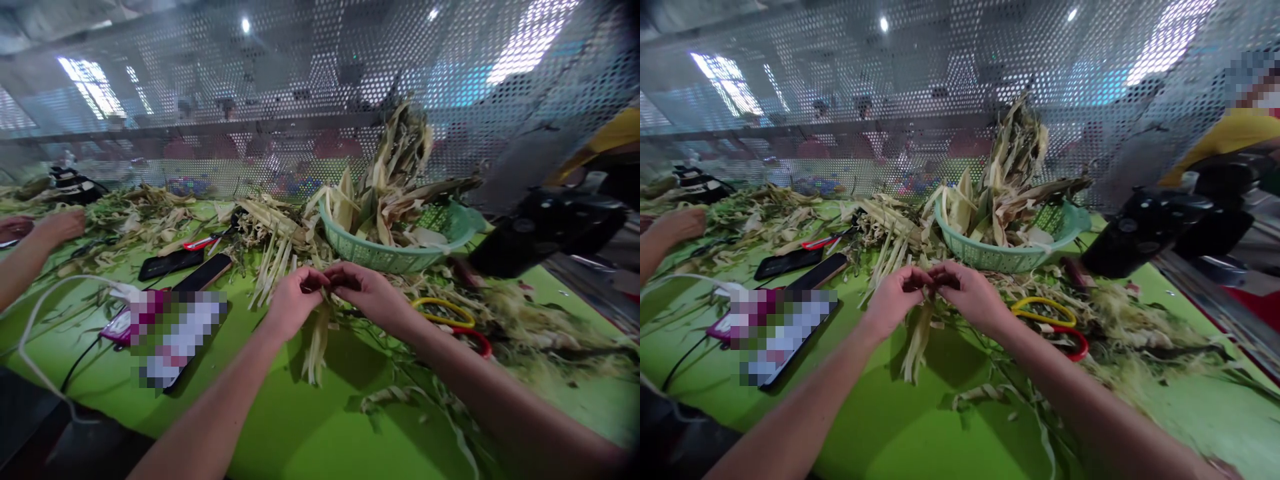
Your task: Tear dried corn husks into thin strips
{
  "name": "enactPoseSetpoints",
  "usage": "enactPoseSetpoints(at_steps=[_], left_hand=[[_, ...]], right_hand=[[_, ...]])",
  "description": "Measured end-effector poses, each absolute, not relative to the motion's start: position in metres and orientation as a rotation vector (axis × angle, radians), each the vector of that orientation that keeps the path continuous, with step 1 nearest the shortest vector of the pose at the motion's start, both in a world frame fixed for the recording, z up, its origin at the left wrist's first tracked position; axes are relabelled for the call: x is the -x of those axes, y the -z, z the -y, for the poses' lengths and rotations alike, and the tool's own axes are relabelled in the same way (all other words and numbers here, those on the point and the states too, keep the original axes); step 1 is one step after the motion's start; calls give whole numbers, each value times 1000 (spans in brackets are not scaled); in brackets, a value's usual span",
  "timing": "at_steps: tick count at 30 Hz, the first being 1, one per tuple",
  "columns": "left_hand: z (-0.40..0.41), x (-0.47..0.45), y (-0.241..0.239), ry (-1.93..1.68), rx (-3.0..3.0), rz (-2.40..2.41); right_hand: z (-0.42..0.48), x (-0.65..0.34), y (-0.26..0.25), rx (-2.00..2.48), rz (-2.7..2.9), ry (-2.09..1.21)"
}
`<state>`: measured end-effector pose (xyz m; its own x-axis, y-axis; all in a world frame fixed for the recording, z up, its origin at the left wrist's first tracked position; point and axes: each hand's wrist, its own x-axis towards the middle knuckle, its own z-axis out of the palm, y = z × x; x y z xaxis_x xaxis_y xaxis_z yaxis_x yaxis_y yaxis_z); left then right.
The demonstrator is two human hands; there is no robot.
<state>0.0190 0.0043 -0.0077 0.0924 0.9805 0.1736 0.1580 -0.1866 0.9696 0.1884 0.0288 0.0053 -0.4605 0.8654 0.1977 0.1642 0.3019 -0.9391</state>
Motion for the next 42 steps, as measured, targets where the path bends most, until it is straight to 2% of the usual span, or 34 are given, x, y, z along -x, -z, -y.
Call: enactPoseSetpoints(at_steps=[8, 13, 24, 35, 42], left_hand=[[3, -24, 3, -1312, -1924, -1432], [3, -25, 5, -1375, -2039, -1471], [0, -23, 6, -1544, -2003, -1263], [-2, -20, 8, -1560, -1840, -1242], [0, -22, 6, -1557, -1867, -1207]], right_hand=[[-32, -187, 8, 943, 1714, -1272], [-28, -187, 2, 1001, 1730, -1194], [-29, -190, -6, 965, 1746, -1217], [-26, -192, -18, 960, 1674, -1231], [-23, -190, -12, 967, 1816, -1086]])
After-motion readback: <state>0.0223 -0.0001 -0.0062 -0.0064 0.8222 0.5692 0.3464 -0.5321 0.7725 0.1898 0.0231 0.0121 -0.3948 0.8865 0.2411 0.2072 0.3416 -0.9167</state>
